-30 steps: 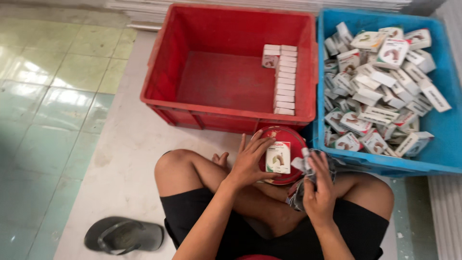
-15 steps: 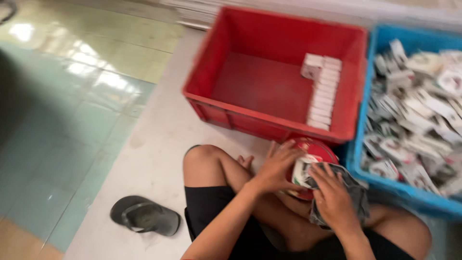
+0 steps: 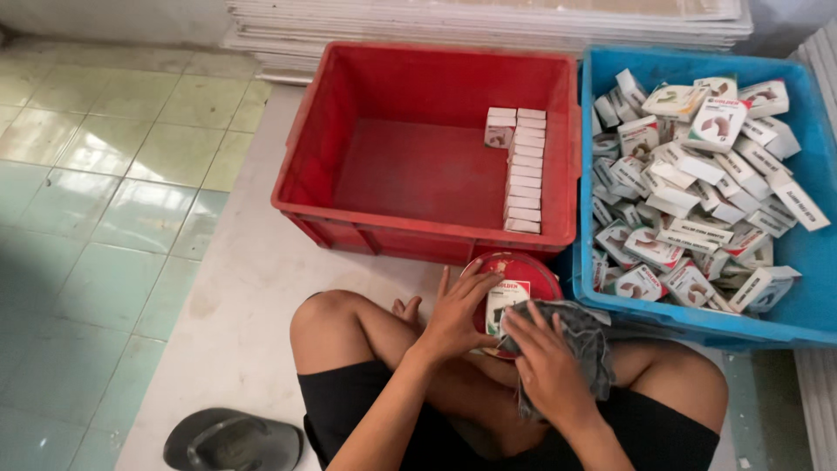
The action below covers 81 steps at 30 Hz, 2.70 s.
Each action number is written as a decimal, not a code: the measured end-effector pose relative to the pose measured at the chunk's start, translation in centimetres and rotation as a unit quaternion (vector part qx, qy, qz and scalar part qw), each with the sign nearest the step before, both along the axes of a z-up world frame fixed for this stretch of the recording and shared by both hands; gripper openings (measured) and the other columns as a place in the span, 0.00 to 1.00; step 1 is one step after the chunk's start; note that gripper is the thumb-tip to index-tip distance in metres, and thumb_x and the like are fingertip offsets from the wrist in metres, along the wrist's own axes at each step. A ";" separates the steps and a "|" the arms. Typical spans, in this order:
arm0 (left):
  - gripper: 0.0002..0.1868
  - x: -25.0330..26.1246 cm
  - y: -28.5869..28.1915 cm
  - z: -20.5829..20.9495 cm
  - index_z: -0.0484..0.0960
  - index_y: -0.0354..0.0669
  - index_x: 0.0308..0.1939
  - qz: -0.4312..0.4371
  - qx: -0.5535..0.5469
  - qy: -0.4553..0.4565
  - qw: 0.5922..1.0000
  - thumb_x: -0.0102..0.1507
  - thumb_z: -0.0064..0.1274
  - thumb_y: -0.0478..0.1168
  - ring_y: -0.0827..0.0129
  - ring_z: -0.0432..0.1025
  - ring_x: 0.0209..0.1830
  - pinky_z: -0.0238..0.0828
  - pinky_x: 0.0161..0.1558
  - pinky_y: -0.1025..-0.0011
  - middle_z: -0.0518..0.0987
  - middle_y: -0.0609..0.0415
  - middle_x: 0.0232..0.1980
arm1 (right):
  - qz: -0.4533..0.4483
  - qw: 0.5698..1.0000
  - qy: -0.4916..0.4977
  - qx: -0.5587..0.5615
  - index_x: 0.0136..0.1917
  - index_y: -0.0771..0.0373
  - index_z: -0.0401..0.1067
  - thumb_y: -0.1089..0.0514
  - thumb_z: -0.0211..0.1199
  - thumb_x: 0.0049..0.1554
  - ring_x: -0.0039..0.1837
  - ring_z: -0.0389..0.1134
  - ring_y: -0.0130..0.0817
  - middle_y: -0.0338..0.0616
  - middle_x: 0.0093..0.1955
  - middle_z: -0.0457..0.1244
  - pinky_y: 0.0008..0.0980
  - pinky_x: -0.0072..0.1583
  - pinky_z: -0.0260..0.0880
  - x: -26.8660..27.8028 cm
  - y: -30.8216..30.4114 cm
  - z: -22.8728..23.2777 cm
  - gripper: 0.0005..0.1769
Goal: The person wipes small boxes with a cloth, places items inside, and stacks the boxes in rows inside a large red bin.
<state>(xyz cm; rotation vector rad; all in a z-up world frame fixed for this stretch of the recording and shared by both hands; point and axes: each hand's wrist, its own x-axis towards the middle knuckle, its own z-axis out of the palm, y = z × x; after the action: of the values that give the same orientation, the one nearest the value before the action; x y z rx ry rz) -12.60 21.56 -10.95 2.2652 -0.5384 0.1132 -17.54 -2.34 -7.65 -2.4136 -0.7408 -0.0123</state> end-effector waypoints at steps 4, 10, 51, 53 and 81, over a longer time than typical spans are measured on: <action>0.66 0.0 -0.3 -0.8 0.67 0.53 0.86 -0.006 -0.004 -0.001 1.000 0.45 0.84 0.46 0.52 0.50 0.96 0.30 0.86 0.26 0.72 0.54 0.87 | 0.004 1.000 0.019 -0.019 0.83 0.57 0.71 0.71 0.61 0.60 0.94 0.51 0.49 0.37 0.90 0.61 0.64 0.88 0.44 1.9 0.1 -0.4 0.39; 0.67 0.2 -0.4 -0.4 0.68 0.50 0.87 0.022 -0.025 -0.004 0.999 0.45 0.82 0.56 0.47 0.57 0.93 0.31 0.86 0.22 0.76 0.48 0.83 | -0.056 0.998 -0.013 -0.024 0.82 0.59 0.74 0.66 0.56 0.69 0.91 0.54 0.61 0.45 0.86 0.65 0.70 0.88 0.48 6.3 1.8 -1.2 0.30; 0.56 0.2 -2.3 5.1 0.61 0.37 0.86 -0.041 -0.103 0.024 0.994 0.59 0.75 0.48 0.46 0.60 0.89 0.58 0.87 0.53 0.64 0.36 0.85 | -0.097 0.963 0.134 0.213 0.80 0.58 0.77 0.63 0.50 0.64 0.86 0.67 0.37 0.43 0.84 0.69 0.39 0.85 0.62 8.5 -1.7 2.7 0.34; 0.60 0.7 -2.3 4.4 0.64 0.40 0.85 -0.038 -0.032 0.005 0.999 0.54 0.78 0.50 0.42 0.63 0.87 0.56 0.87 0.47 0.68 0.38 0.83 | -0.100 0.956 0.109 0.255 0.79 0.61 0.78 0.68 0.52 0.63 0.86 0.65 0.49 0.50 0.82 0.69 0.51 0.83 0.63 7.7 -3.2 1.9 0.33; 0.66 -0.2 -0.3 1.1 0.68 0.31 0.81 0.004 -0.100 0.007 0.995 0.45 0.85 0.49 0.38 0.62 0.90 0.38 0.90 0.33 0.77 0.32 0.79 | -0.093 0.992 -0.062 0.064 0.79 0.58 0.79 0.69 0.56 0.66 0.83 0.65 0.61 0.45 0.81 0.70 0.62 0.84 0.60 7.8 0.9 -2.6 0.31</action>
<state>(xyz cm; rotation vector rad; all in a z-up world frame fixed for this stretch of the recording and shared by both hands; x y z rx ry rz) -12.79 21.30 -9.84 2.0714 -0.4877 0.1497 -9.74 -1.49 -10.29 -2.3652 -0.5482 -0.2801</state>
